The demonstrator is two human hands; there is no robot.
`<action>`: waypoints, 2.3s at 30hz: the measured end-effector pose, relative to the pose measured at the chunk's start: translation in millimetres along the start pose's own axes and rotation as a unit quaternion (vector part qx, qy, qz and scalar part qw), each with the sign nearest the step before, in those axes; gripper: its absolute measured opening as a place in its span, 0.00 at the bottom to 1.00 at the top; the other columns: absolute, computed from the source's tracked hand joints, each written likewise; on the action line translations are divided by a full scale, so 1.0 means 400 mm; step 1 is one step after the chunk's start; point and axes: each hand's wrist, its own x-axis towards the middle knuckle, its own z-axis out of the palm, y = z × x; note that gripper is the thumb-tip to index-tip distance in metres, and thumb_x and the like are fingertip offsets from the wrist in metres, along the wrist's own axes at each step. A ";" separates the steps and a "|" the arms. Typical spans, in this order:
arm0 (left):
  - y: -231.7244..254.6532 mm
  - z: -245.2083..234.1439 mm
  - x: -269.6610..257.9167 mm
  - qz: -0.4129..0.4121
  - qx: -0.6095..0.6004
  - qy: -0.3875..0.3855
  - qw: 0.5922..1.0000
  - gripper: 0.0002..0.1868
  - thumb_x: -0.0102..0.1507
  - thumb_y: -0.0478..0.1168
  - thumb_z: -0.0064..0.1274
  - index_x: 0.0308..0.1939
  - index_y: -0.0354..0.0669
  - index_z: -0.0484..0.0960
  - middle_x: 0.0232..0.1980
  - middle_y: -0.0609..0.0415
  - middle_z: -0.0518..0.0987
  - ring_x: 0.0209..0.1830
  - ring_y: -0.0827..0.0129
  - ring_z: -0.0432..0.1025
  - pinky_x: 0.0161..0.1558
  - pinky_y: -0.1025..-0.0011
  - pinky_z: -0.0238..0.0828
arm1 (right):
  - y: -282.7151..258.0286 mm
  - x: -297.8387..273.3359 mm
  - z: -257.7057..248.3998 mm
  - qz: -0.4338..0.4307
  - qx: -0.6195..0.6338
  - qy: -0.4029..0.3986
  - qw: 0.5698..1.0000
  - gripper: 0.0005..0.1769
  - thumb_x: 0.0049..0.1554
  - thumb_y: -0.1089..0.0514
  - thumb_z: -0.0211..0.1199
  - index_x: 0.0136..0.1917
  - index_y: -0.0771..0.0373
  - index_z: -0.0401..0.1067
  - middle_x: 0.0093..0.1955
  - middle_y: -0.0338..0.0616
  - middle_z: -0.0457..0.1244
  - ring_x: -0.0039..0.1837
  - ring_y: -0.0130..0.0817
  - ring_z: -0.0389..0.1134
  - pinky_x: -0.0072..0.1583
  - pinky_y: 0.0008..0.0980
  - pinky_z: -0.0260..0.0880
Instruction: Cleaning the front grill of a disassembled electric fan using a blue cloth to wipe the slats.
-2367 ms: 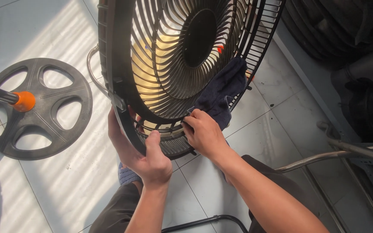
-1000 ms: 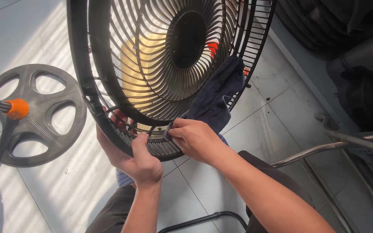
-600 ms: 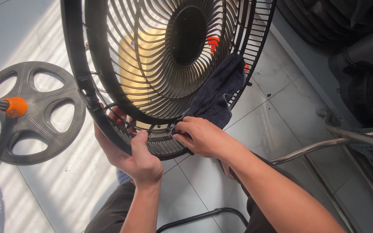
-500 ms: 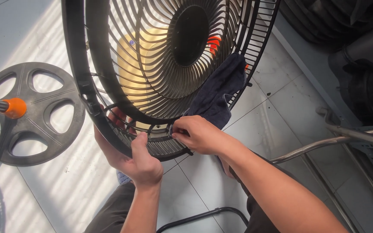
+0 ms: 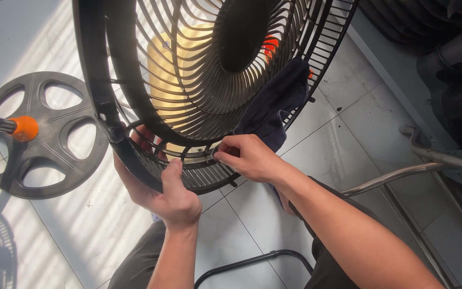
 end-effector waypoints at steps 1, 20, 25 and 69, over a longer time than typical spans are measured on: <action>0.000 0.000 -0.002 0.004 -0.011 -0.013 1.000 0.35 0.56 0.29 0.44 0.69 0.29 0.63 0.62 0.37 0.70 0.65 0.47 0.70 0.67 0.57 0.74 | -0.005 -0.005 0.008 -0.105 0.024 0.045 0.993 0.10 0.61 0.53 0.60 0.42 0.58 0.76 0.38 0.33 0.67 0.40 0.27 0.64 0.45 0.28 0.63; -0.023 -0.023 0.019 -0.019 -0.043 0.036 0.998 0.41 0.54 0.25 0.37 0.74 0.29 0.60 0.75 0.42 0.65 0.70 0.46 0.69 0.66 0.57 0.74 | 0.029 -0.014 0.075 -0.246 -0.121 0.131 0.953 0.09 0.61 0.65 0.56 0.38 0.61 0.72 0.33 0.38 0.54 0.33 0.38 0.57 0.34 0.38 0.55; -0.028 -0.022 0.007 -0.031 -0.072 0.040 0.996 0.43 0.52 0.26 0.41 0.76 0.30 0.57 0.71 0.36 0.67 0.69 0.46 0.69 0.66 0.57 0.74 | -0.024 -0.020 0.098 -0.341 -0.061 0.133 0.929 0.08 0.61 0.65 0.57 0.50 0.61 0.76 0.37 0.41 0.56 0.40 0.40 0.60 0.38 0.40 0.59; -0.013 0.001 0.000 -0.025 -0.053 -0.004 0.998 0.42 0.53 0.28 0.40 0.75 0.29 0.56 0.73 0.34 0.63 0.69 0.45 0.66 0.68 0.53 0.73 | -0.092 -0.009 0.031 -0.254 0.067 0.066 0.963 0.04 0.51 0.59 0.62 0.42 0.56 0.75 0.39 0.31 0.66 0.42 0.27 0.66 0.44 0.28 0.64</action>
